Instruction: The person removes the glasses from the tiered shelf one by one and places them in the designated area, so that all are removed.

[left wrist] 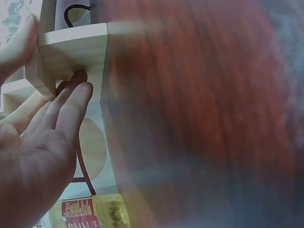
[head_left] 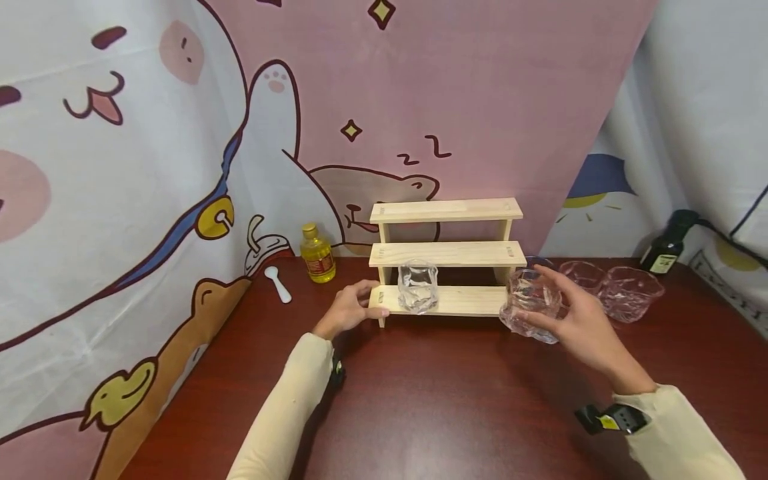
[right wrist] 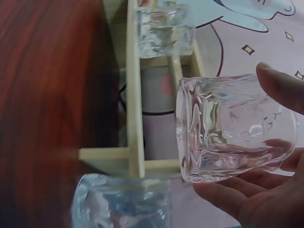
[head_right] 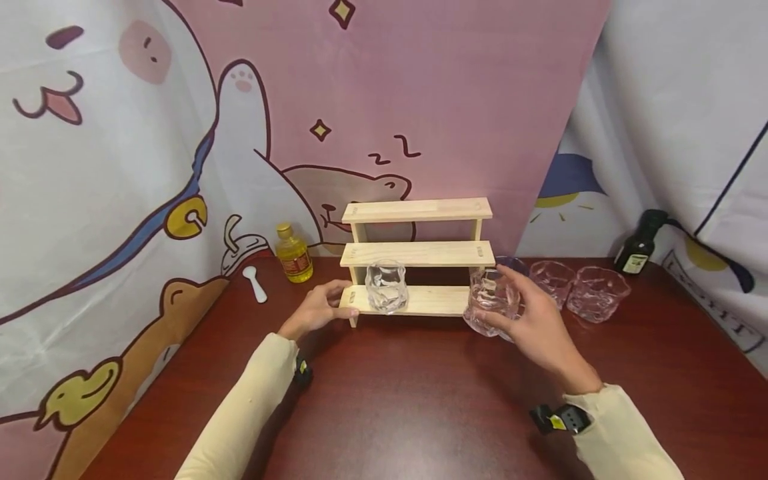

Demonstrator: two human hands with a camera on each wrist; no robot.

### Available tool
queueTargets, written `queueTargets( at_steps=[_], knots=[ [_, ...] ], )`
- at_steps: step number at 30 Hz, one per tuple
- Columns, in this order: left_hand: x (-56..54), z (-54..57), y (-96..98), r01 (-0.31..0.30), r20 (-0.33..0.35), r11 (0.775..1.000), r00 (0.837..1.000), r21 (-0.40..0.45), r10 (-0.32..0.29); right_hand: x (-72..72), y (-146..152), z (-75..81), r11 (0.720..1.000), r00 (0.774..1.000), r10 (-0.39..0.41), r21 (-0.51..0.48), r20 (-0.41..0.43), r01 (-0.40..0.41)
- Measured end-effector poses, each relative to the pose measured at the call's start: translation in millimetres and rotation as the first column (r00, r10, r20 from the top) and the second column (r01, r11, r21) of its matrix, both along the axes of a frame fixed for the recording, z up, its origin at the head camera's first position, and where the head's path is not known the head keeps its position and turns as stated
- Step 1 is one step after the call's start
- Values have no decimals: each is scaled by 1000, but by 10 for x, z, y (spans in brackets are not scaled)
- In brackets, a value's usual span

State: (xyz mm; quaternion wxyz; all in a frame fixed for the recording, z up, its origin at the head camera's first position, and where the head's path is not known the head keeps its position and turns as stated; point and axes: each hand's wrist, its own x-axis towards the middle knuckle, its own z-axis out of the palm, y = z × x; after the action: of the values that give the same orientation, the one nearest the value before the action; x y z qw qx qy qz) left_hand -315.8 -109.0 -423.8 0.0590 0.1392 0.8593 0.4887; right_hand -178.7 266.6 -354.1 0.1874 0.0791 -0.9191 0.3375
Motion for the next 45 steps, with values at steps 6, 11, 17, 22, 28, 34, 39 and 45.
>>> queueTargets(
  at_steps=[6,11,17,22,28,34,39,45],
  knots=[
    [-1,-9,-12,10,-4,1000,1000,16,-10,33,82,-12,1000,1000,-22,-1,2,22],
    [-12,-30,-17,12,-9,1000,1000,19,-11,73,183,1,999,999,-42,18,-17,42],
    [-14,-24,-6,20,-11,1000,1000,20,-19,126,376,-12,996,996,-85,38,-16,85],
    [-11,-19,-10,14,-13,1000,1000,16,-14,162,517,-32,993,994,-111,36,-17,112],
    [2,-27,-14,20,-11,1000,1000,3,-20,190,676,-78,990,990,-139,30,21,138],
    [-2,-43,-14,21,3,1000,1000,7,-21,205,878,-157,983,983,-181,22,11,180],
    [-13,-33,-8,18,4,1000,1000,-6,-18,205,1009,-207,975,975,-222,30,19,221],
    [-14,-14,-6,15,5,1000,1000,-14,-15,162,1125,-251,965,962,-261,62,81,257]
  ],
)
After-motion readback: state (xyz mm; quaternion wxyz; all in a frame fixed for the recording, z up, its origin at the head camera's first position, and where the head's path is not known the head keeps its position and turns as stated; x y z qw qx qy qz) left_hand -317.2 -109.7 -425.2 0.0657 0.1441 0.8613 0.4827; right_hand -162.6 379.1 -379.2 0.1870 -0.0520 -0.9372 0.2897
